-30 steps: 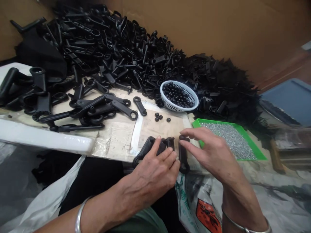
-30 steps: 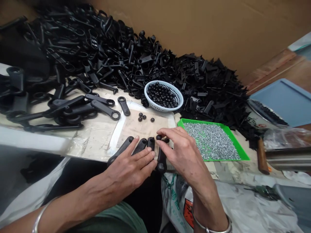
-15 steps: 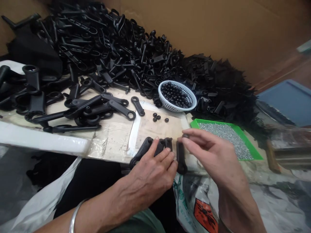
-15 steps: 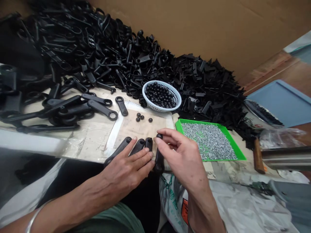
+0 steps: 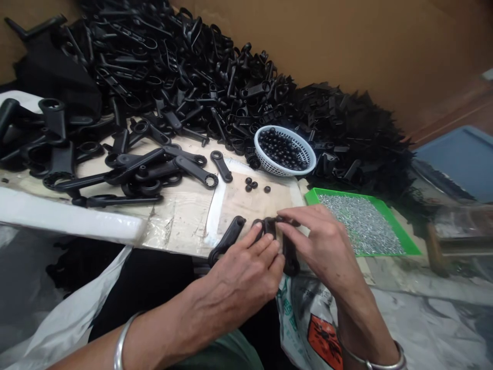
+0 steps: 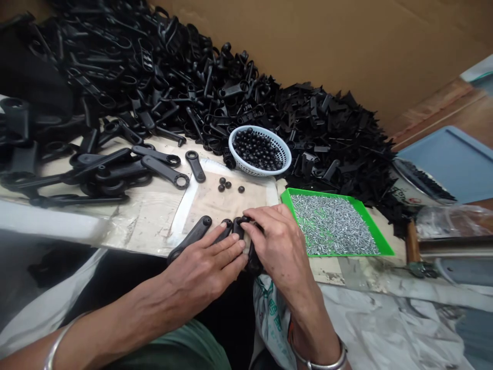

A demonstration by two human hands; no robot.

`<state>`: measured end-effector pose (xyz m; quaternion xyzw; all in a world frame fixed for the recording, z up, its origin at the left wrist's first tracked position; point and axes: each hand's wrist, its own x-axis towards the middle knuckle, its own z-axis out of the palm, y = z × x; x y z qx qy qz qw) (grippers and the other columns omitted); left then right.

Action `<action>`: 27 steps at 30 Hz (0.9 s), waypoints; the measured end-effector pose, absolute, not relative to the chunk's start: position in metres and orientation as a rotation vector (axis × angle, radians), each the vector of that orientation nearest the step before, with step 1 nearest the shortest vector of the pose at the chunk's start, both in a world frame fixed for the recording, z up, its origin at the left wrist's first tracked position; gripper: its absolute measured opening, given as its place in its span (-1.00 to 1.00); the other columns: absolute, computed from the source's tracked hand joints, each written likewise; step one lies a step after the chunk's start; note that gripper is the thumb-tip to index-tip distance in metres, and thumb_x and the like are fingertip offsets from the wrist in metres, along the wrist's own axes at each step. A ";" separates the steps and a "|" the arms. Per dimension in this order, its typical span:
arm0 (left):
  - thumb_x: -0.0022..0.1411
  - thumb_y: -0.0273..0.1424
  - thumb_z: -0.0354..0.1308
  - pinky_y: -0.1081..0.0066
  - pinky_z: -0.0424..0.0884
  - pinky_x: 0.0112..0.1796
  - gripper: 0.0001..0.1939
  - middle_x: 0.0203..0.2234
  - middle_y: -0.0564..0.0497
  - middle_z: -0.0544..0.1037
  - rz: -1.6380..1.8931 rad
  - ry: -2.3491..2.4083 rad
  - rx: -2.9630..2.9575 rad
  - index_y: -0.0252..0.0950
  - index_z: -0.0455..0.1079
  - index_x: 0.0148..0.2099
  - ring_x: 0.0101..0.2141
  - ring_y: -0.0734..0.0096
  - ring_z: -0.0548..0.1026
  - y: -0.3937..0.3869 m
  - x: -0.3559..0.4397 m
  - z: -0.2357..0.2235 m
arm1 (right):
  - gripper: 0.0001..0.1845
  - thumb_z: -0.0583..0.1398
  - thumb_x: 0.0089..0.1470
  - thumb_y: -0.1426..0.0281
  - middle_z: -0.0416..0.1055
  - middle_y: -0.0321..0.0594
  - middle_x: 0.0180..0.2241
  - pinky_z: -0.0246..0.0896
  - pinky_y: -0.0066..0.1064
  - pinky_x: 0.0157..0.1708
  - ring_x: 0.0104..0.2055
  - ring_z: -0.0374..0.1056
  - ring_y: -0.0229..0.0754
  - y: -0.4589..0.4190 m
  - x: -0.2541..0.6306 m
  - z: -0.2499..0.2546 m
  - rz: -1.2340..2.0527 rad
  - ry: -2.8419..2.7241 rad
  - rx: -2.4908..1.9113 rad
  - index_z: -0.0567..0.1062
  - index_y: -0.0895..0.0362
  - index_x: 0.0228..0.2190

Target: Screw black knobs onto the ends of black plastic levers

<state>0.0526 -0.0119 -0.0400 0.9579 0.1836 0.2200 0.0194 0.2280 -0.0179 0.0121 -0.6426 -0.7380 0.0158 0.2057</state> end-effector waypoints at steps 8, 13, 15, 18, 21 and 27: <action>0.30 -0.54 -0.01 0.22 0.13 0.23 -0.70 0.03 -0.19 0.45 0.643 0.549 2.955 -0.45 0.30 0.06 0.08 0.24 0.41 -0.014 0.052 -0.043 | -0.85 0.21 0.14 0.41 0.54 -0.20 -0.29 0.27 -0.23 -0.15 -0.20 0.32 -0.10 -0.014 0.229 0.009 0.057 -2.125 -1.770 0.57 0.15 -0.24; 0.31 -0.53 -0.01 0.25 0.16 0.22 -0.74 0.04 -0.18 0.45 0.667 0.549 2.937 -0.43 0.32 0.03 0.06 0.27 0.43 -0.013 0.052 -0.042 | -0.85 0.18 0.17 0.43 0.51 -0.20 -0.29 0.25 -0.25 -0.18 -0.20 0.26 -0.11 -0.010 0.232 0.009 -0.035 -2.288 -1.687 0.55 0.15 -0.23; 0.31 -0.52 -0.01 0.24 0.16 0.22 -0.72 0.06 -0.19 0.44 0.663 0.548 2.934 -0.42 0.31 0.05 0.08 0.26 0.42 -0.013 0.052 -0.043 | -0.86 0.17 0.18 0.44 0.49 -0.20 -0.31 0.23 -0.26 -0.19 -0.21 0.24 -0.11 -0.008 0.232 0.011 -0.052 -2.356 -1.662 0.55 0.15 -0.25; 0.31 -0.51 0.00 0.23 0.16 0.22 -0.71 0.08 -0.19 0.43 0.663 0.526 2.943 -0.43 0.31 0.07 0.09 0.24 0.41 -0.012 0.052 -0.044 | -0.88 0.16 0.17 0.48 0.44 -0.18 -0.36 0.21 -0.28 -0.24 -0.22 0.21 -0.10 -0.006 0.227 0.016 -0.065 -2.423 -1.647 0.53 0.17 -0.31; 0.32 -0.52 -0.02 0.23 0.18 0.21 -0.70 0.07 -0.19 0.45 0.680 0.518 2.958 -0.44 0.32 0.08 0.09 0.22 0.41 -0.011 0.052 -0.044 | -0.88 0.15 0.16 0.52 0.39 -0.16 -0.39 0.17 -0.31 -0.33 -0.24 0.18 -0.08 -0.006 0.220 0.021 -0.095 -2.489 -1.691 0.46 0.17 -0.41; 0.33 -0.56 -0.07 0.22 0.24 0.17 -0.69 0.03 -0.20 0.46 0.631 0.528 2.953 -0.45 0.31 0.08 0.09 0.22 0.40 -0.011 0.051 -0.037 | -0.91 0.16 0.16 0.49 0.42 -0.16 -0.36 0.20 -0.28 -0.26 -0.20 0.20 -0.07 -0.007 0.220 0.017 -0.078 -2.459 -1.749 0.48 0.16 -0.34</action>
